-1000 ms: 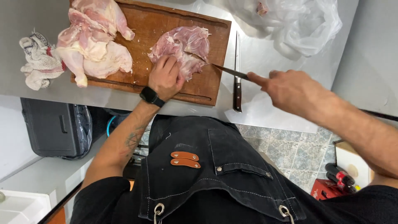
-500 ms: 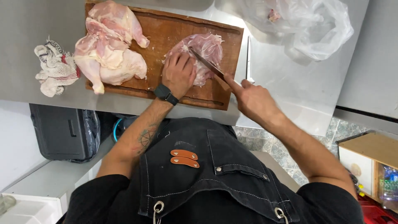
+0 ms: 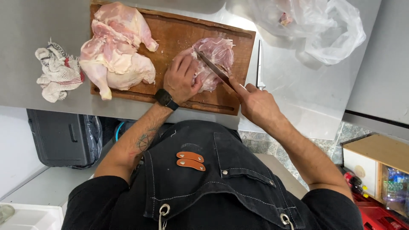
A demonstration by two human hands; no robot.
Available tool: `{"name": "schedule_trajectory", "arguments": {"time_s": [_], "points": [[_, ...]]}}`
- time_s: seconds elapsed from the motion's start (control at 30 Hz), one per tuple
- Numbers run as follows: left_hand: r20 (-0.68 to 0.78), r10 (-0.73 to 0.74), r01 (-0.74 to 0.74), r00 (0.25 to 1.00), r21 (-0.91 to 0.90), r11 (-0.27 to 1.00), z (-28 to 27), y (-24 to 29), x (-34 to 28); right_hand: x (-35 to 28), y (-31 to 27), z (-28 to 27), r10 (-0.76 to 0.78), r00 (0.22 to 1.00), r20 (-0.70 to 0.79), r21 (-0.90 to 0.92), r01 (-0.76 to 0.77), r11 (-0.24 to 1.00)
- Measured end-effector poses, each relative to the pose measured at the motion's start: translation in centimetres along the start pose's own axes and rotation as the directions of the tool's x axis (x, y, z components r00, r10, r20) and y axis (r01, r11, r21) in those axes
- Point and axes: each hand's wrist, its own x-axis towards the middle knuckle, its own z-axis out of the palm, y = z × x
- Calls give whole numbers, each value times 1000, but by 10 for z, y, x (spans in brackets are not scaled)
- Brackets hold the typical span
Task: Person is deboning and cutting raw chicken on a wooden board and placing pieces into a plastic bag.
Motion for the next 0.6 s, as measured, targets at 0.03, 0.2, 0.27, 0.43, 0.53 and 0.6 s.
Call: {"name": "schedule_trajectory", "arguments": {"time_s": [0.03,0.2,0.27,0.43,0.53,0.6], "points": [[3,0,0,1000,-4,1000,0,-2,1,1,1,-2,3,1000,3,2,-3,1000],[36,-7,7,999,10,1000,3,-7,-6,7,-1,-12,-33,999,-4,-10,33,999],[36,-13,12,999,22,1000,1,-8,-5,17,-2,-24,-61,998,3,17,60,998],[32,-36,34,999,60,998,-6,-4,-6,64,6,-11,-180,982,-53,53,182,982],[30,-35,33,999,58,998,-2,-3,-12,90,-4,4,-225,968,-114,117,238,964],[13,-78,76,997,104,992,-4,-4,-13,90,-5,0,-237,960,-152,45,246,968]]}}
